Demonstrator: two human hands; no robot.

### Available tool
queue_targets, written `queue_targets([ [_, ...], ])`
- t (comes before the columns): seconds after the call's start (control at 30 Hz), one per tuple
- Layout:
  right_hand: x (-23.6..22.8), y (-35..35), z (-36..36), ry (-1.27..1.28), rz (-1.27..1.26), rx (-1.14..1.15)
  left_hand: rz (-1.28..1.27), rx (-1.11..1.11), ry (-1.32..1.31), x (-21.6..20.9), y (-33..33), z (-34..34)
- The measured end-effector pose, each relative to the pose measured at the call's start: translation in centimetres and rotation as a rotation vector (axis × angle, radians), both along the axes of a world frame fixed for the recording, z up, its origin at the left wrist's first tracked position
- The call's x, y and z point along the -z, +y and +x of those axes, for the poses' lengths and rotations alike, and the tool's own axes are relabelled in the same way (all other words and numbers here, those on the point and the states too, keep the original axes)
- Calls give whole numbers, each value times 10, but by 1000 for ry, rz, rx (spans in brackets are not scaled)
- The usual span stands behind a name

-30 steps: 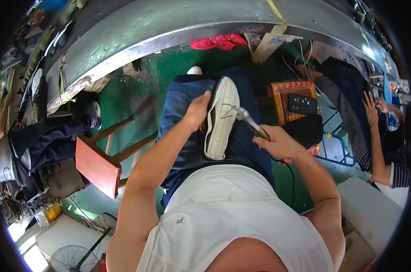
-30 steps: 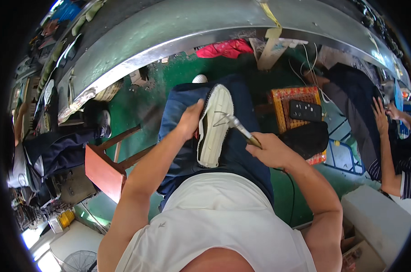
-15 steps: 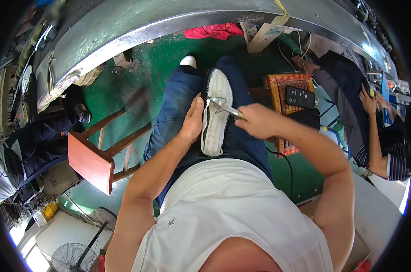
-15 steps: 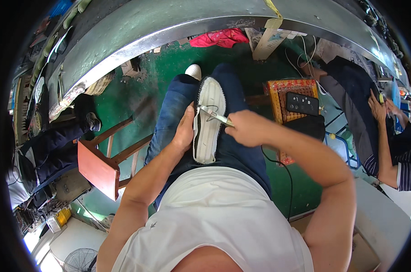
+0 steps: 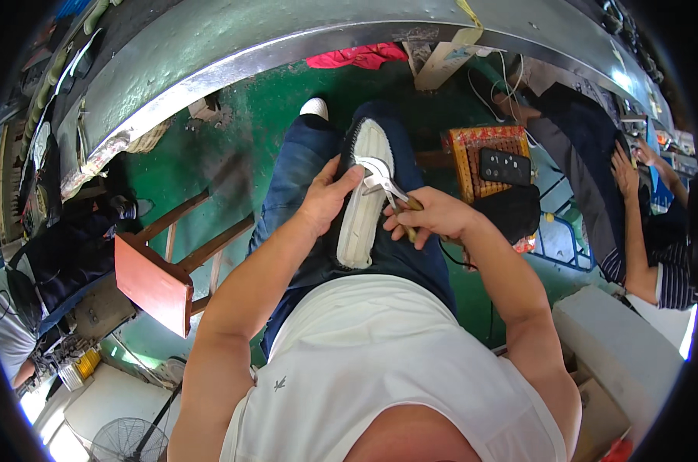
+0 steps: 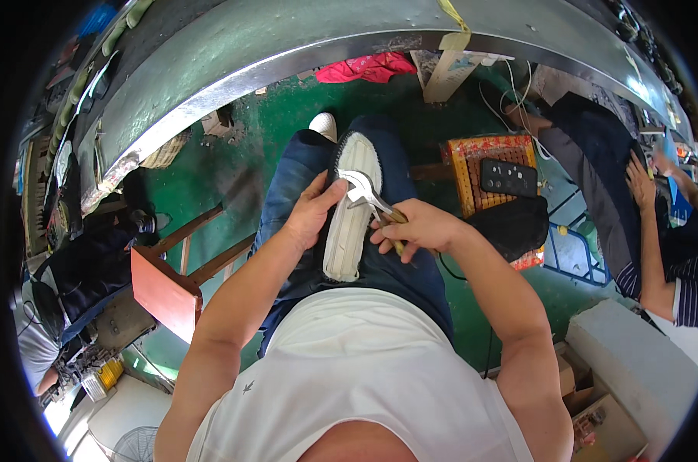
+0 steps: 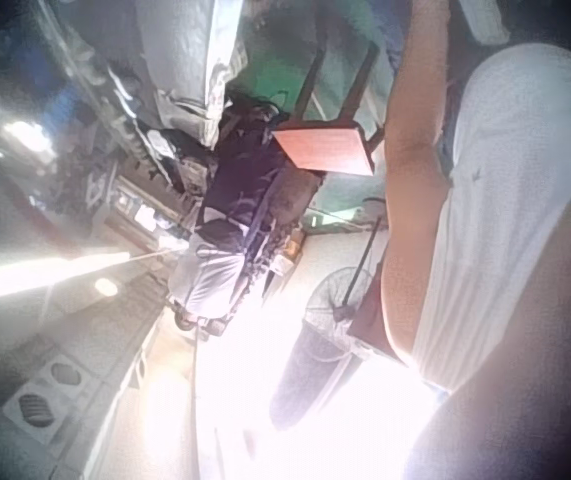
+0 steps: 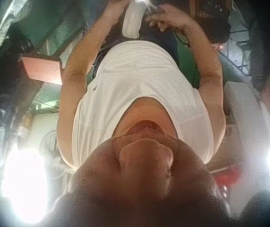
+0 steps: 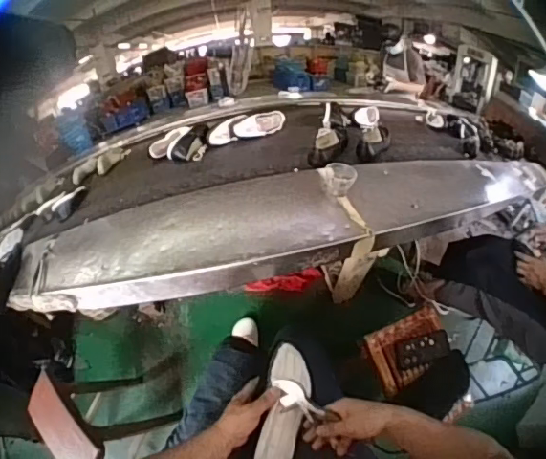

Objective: Manually lasting shoes by pulling the upper over a shoe last using pliers and securing it.

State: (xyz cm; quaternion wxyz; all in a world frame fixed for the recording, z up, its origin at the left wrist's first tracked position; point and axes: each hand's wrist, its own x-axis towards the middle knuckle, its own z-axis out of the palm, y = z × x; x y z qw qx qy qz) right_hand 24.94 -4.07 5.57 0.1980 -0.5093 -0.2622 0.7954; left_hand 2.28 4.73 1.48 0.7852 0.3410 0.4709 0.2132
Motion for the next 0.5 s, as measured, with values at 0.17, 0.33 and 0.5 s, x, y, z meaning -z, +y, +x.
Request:
queue_targets([
  [0.17, -29, 32, 13, -378, 161, -390, -30, 19, -34, 7, -9, -3],
  [0.33, 20, -2, -15, -344, 209, -65, -35, -12, -41, 0, -6, 9],
  [0.5, 29, -7, -3, -129, 93, -26, 36, 24, 61, -6, -5, 14],
])
